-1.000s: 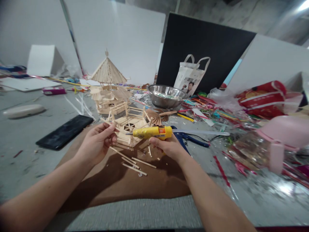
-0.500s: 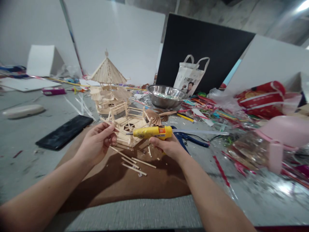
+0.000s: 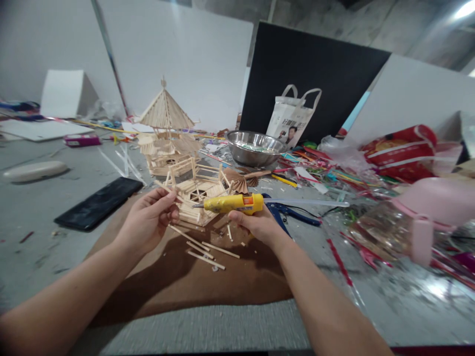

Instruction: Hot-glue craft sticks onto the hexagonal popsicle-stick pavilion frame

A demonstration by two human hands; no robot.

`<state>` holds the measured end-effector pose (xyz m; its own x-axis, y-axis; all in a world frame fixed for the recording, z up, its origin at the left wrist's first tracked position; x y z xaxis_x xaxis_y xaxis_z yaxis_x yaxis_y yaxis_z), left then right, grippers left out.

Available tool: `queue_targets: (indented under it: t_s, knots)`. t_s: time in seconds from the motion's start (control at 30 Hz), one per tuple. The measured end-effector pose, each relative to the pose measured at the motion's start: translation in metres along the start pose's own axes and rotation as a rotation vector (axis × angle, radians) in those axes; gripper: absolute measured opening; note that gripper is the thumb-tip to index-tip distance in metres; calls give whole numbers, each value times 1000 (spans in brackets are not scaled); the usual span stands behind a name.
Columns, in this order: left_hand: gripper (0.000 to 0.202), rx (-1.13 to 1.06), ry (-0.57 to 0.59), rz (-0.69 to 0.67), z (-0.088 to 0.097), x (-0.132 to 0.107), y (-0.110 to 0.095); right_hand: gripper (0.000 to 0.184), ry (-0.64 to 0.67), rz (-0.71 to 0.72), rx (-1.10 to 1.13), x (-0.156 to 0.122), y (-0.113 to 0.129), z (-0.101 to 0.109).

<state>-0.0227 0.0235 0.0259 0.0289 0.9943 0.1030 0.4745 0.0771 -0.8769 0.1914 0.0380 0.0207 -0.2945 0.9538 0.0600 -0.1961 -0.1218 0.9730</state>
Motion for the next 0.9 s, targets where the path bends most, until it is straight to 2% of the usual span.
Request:
queue_targets:
  t_s: [0.9]
  knots:
    - [21, 18, -44, -13, -1, 0, -1, 29, 16, 45, -26, 0, -1, -1]
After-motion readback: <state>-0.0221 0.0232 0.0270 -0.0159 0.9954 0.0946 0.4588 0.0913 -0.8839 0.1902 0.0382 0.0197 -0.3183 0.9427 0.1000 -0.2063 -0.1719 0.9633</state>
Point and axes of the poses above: each hand's wrist, its own x-axis towards the middle knuckle, its own z-axis out of the back of the hand, y = z × x, the point moved 1 cm from there along x, towards the middle knuckle, and after that the axes turned 5 degrees about y, right-handed, at the moved point
